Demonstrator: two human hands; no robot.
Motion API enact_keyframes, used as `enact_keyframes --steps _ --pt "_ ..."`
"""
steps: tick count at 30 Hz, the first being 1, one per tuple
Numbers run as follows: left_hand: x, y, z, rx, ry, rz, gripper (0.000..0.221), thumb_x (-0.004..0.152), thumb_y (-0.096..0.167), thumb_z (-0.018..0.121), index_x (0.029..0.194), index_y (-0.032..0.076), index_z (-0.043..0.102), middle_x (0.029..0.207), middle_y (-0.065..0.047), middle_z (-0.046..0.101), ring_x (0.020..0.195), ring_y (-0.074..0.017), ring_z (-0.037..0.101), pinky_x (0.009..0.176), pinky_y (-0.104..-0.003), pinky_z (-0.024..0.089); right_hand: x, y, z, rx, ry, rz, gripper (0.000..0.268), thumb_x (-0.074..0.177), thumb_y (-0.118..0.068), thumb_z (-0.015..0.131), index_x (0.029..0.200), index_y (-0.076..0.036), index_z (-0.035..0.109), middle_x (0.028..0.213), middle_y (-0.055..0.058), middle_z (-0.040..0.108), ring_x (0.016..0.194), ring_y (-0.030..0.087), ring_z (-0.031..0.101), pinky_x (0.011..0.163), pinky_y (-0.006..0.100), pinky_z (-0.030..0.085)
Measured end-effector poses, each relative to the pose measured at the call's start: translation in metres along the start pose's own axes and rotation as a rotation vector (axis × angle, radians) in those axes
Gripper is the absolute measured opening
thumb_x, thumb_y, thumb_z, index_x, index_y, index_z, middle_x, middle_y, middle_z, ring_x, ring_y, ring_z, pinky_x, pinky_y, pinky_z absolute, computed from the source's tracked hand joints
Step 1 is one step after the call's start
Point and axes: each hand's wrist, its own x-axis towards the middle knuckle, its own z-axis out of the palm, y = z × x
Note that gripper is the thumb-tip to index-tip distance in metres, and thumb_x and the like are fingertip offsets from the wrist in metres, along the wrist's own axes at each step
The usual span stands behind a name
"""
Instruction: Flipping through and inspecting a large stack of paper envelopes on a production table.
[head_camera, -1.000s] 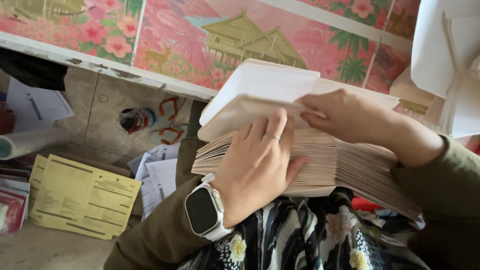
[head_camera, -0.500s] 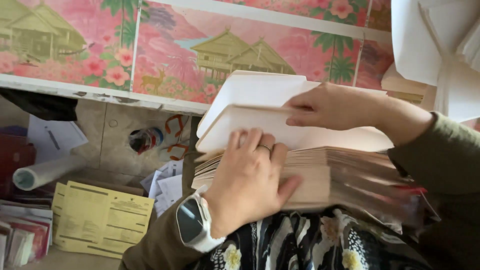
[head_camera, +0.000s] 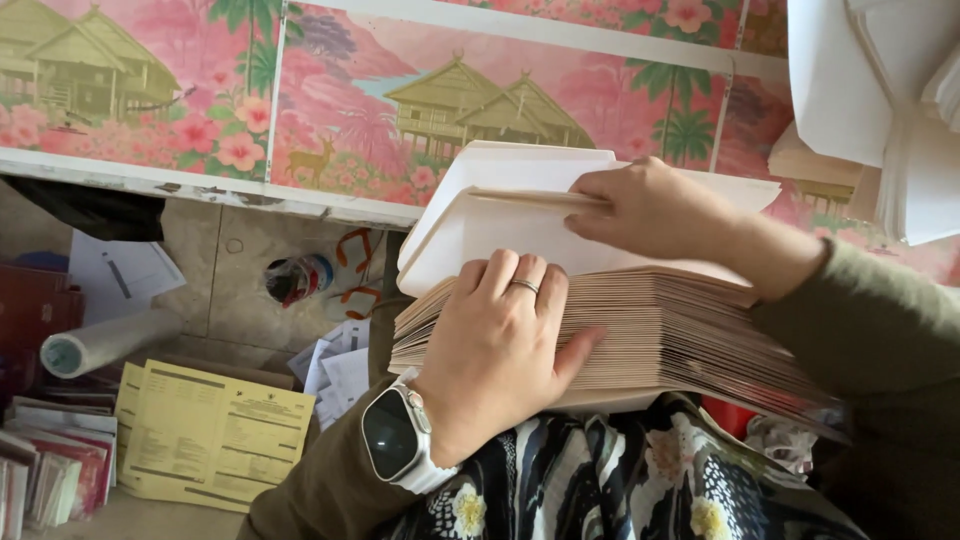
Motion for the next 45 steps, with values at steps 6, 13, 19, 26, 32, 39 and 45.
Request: enact_keyframes --steps 6,13,19,26,32,39,45 --pt "0.000 -0.003 0.004 -0.006 -0.022 0.001 0.048 0.088 0.049 0.055 0.095 0.002 0.060 0.083 -0.012 0.055 0.081 -0.0294 0.048 0.068 -0.040 0.040 -0.008 0.006 -0.026 0.298 -0.109 -0.005 0.041 0.085 -0.039 0.056 0.121 -0.024 0.068 0.099 -0.008 0.072 0.078 0.008 0.059 0.068 0.024 0.042" --pt "0.004 -0.005 0.008 -0.024 -0.019 -0.011 0.045 0.087 0.047 0.058 0.092 0.002 0.059 0.091 -0.011 0.053 0.079 -0.0294 0.049 0.069 -0.041 0.041 -0.006 0.014 -0.024 0.358 -0.123 -0.109 0.041 0.088 -0.033 0.049 0.123 -0.015 0.063 0.120 -0.002 0.069 0.111 0.010 0.063 0.095 0.027 0.047" --pt "0.006 -0.007 0.015 0.005 0.003 -0.027 0.061 0.087 0.051 0.052 0.115 -0.002 0.061 0.105 -0.015 0.063 0.092 -0.0286 0.052 0.075 -0.040 0.042 -0.007 0.014 -0.017 0.214 -0.073 -0.061 0.040 0.093 -0.037 0.041 0.122 -0.021 0.064 0.102 -0.002 0.071 0.087 0.014 0.065 0.079 0.030 0.045" --pt "0.008 -0.008 0.016 0.057 -0.002 -0.040 0.060 0.088 0.055 0.049 0.110 0.000 0.061 0.114 -0.018 0.061 0.090 -0.0299 0.051 0.073 -0.040 0.040 -0.002 0.001 -0.009 -0.036 -0.098 -0.074 0.022 0.090 -0.035 0.055 0.099 -0.017 0.063 0.079 0.001 0.068 0.070 0.017 0.062 0.069 0.032 0.046" --pt "0.007 -0.007 0.012 0.023 -0.030 -0.095 0.064 0.090 0.054 0.049 0.115 -0.005 0.056 0.099 -0.020 0.061 0.090 -0.0327 0.051 0.072 -0.042 0.045 -0.020 -0.009 -0.026 -0.032 -0.187 -0.160 0.035 0.088 -0.040 0.046 0.119 -0.031 0.061 0.085 -0.006 0.077 0.065 0.015 0.064 0.068 0.030 0.050" --pt "0.001 -0.003 0.008 -0.043 -0.003 -0.008 0.043 0.090 0.048 0.057 0.080 0.006 0.057 0.074 -0.011 0.056 0.076 -0.0284 0.051 0.067 -0.040 0.041 -0.008 -0.001 -0.019 0.105 -0.152 0.006 0.046 0.079 -0.042 0.062 0.120 -0.020 0.064 0.111 -0.002 0.070 0.098 0.015 0.063 0.086 0.031 0.044" --pt "-0.002 0.001 0.008 -0.024 -0.006 -0.020 0.042 0.085 0.048 0.060 0.085 0.005 0.058 0.079 -0.011 0.055 0.079 -0.0292 0.050 0.068 -0.040 0.039 -0.009 0.006 0.005 -0.043 0.028 0.034 0.038 0.084 -0.039 0.054 0.115 -0.019 0.062 0.082 0.007 0.071 0.078 0.026 0.066 0.071 0.038 0.048"
